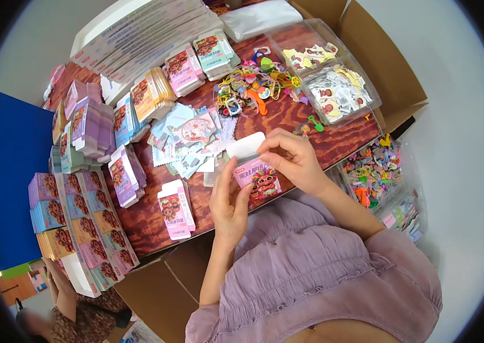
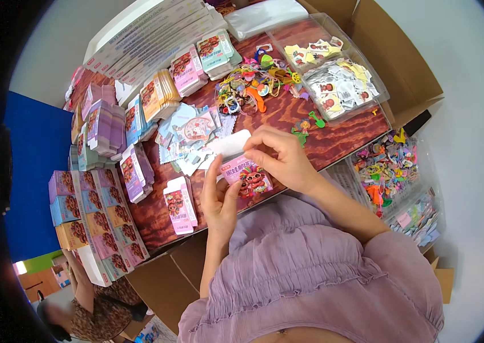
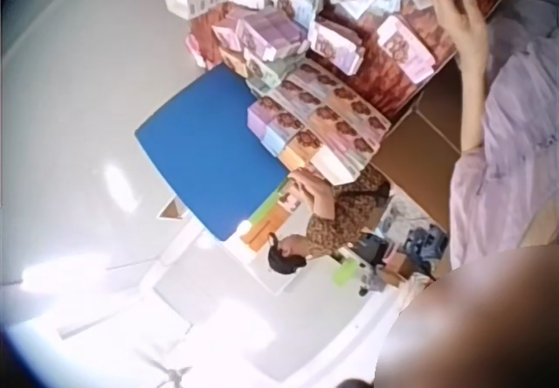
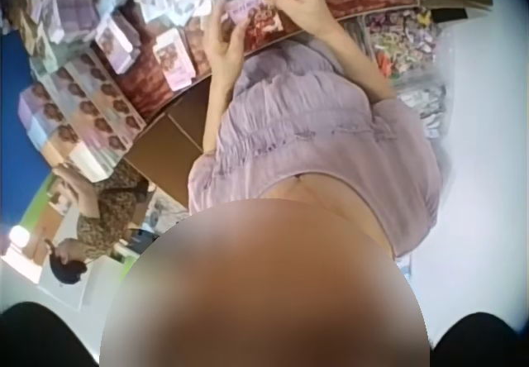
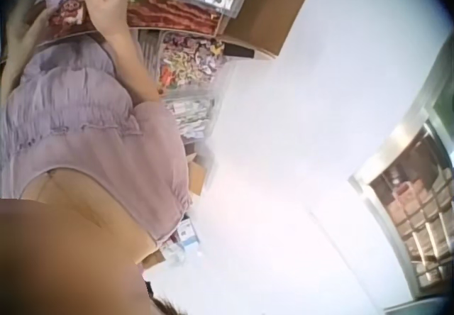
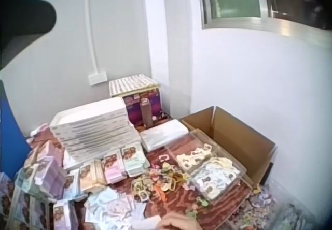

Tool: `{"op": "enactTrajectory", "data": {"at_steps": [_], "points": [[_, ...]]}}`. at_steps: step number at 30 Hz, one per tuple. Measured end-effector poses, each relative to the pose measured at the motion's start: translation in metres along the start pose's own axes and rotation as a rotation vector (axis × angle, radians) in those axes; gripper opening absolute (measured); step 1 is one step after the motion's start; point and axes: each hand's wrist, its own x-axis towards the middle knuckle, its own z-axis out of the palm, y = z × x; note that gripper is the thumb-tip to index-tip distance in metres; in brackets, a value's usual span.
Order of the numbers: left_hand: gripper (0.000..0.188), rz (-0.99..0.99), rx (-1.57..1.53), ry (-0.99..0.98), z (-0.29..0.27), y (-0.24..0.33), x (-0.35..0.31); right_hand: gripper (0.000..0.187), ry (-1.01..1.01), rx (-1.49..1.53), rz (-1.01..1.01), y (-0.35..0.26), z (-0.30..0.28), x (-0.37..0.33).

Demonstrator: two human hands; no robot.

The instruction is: The person is packing small stickers or cards into plastic sleeves and then into small decorative boxes.

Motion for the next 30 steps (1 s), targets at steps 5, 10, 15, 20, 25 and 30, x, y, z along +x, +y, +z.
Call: {"op": "enactTrajectory", "data": {"at_steps": [5, 10, 15, 20, 25, 30], "points": [[0.055, -0.119, -0.123, -0.056, -0.009, 0.01, 0.001, 0.013, -0.133, 0.042, 0.017, 0.004, 0.001, 0.0], [0.05, -0.124, -0.076, -0.074, -0.023, 0.016, 0.0, 0.021, -0.046, 0.309, 0.103, 0.001, 0.017, -0.004], [0.051, -0.107, 0.066, -0.098, -0.026, 0.016, -0.001, 0.019, -0.157, 0.228, 0.079, 0.001, 0.014, 0.001], [0.059, -0.151, 0.03, -0.066, -0.015, 0.006, -0.006, 0.015, -0.219, 0.146, 0.083, 0.021, 0.016, 0.0], [0.06, -0.221, 0.018, -0.094, -0.014, 0.008, -0.004, 0.007, -0.126, 0.172, 0.273, 0.012, 0.022, 0.002], [0.062, -0.22, 0.031, -0.13, -0.012, 0.011, -0.002, 0.005, -0.127, 0.081, 0.315, 0.004, 0.015, 0.012]]}}
